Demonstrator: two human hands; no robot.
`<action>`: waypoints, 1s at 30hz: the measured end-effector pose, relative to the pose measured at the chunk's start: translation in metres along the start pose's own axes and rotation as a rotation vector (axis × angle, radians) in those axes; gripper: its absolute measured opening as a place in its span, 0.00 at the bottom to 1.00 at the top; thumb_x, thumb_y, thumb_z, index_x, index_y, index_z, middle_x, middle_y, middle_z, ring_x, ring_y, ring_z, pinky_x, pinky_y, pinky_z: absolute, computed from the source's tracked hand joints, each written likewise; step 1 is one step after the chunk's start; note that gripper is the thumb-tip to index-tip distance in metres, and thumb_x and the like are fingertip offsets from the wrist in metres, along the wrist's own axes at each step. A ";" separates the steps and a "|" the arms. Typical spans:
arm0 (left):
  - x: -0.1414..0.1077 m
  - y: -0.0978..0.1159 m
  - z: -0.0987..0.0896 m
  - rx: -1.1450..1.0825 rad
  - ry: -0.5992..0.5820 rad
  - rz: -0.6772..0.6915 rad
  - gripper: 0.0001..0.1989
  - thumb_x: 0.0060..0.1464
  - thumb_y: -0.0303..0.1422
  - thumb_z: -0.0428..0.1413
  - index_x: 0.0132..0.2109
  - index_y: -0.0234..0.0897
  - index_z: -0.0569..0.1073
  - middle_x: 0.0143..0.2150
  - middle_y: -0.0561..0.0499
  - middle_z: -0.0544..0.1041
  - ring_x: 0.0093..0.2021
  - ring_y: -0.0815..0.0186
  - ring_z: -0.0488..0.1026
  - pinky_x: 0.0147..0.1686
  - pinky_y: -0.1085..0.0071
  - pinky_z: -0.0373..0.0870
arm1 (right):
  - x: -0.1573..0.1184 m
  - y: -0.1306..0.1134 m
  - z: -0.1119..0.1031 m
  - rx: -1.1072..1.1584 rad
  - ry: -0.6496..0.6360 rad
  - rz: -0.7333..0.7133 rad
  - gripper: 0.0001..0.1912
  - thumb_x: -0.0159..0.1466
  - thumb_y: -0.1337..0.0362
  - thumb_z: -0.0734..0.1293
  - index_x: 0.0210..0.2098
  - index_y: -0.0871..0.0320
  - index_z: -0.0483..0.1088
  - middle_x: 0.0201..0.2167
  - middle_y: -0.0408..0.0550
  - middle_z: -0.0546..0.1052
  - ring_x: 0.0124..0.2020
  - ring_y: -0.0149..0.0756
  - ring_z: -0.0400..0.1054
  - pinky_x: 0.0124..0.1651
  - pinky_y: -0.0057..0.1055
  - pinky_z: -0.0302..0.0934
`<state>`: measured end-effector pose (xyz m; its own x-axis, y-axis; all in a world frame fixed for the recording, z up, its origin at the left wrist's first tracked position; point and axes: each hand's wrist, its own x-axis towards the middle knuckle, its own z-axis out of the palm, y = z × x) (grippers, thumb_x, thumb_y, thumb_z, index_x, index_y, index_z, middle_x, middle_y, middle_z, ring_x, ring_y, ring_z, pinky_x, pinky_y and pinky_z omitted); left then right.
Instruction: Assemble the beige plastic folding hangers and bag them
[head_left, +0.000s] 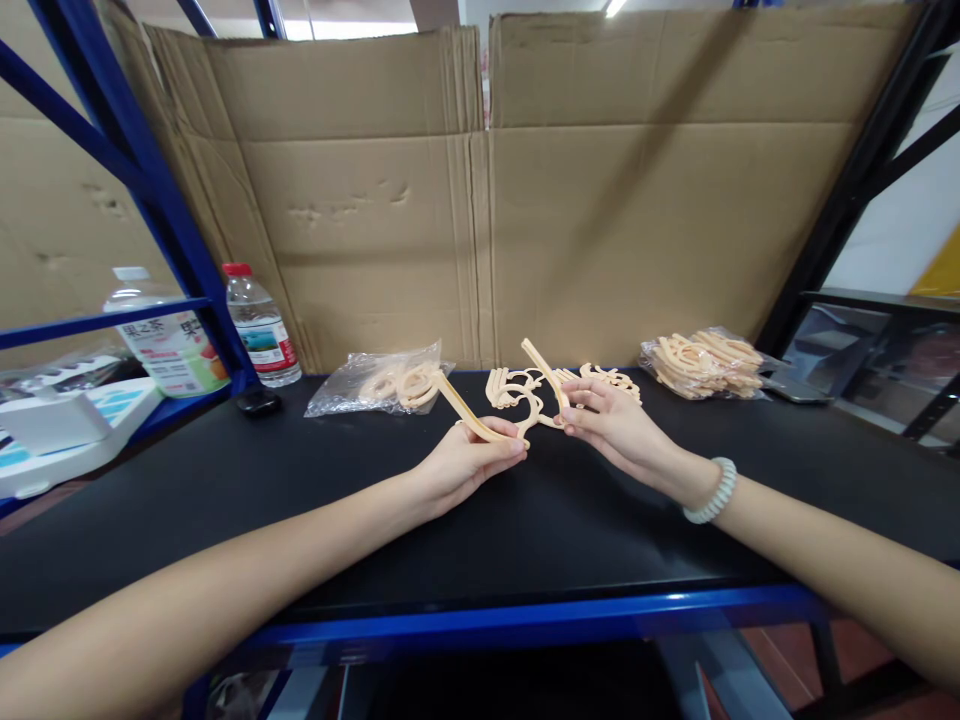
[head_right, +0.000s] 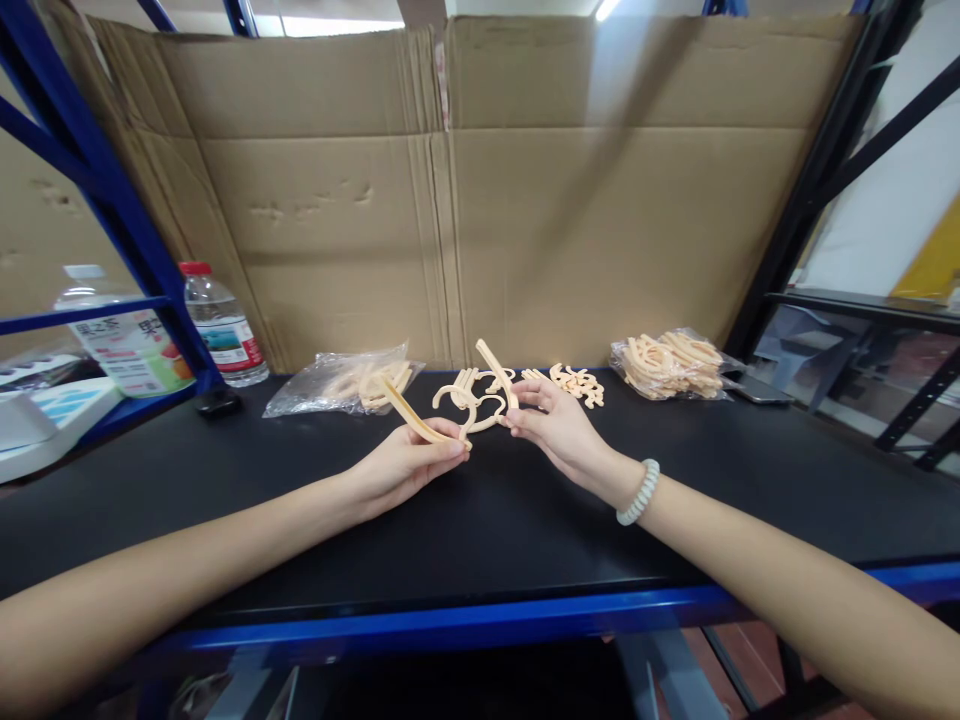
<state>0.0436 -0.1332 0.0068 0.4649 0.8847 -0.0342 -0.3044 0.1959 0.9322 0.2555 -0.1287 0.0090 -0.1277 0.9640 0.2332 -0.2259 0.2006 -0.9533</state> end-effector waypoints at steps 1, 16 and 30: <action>0.000 0.000 0.000 0.003 -0.006 0.004 0.13 0.37 0.24 0.69 0.31 0.30 0.73 0.29 0.51 0.77 0.35 0.70 0.76 0.47 0.72 0.71 | 0.000 0.001 -0.001 0.038 -0.021 0.029 0.25 0.48 0.68 0.76 0.44 0.54 0.69 0.34 0.44 0.74 0.34 0.33 0.71 0.42 0.34 0.68; -0.001 -0.002 -0.003 0.075 -0.106 0.040 0.14 0.37 0.25 0.69 0.32 0.31 0.73 0.31 0.51 0.78 0.35 0.68 0.76 0.45 0.69 0.71 | -0.004 0.009 0.005 -0.148 -0.311 -0.043 0.13 0.55 0.64 0.73 0.38 0.61 0.73 0.34 0.48 0.77 0.33 0.31 0.72 0.40 0.31 0.68; -0.005 0.001 0.000 0.129 -0.114 0.014 0.13 0.35 0.26 0.70 0.29 0.31 0.74 0.29 0.50 0.77 0.33 0.66 0.76 0.44 0.66 0.72 | -0.009 -0.004 0.013 -0.260 -0.414 -0.093 0.09 0.57 0.61 0.71 0.36 0.59 0.74 0.32 0.46 0.77 0.30 0.32 0.73 0.39 0.32 0.70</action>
<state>0.0412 -0.1379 0.0078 0.5549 0.8318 0.0134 -0.2057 0.1215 0.9711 0.2445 -0.1404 0.0130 -0.5035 0.8001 0.3259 -0.0126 0.3704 -0.9288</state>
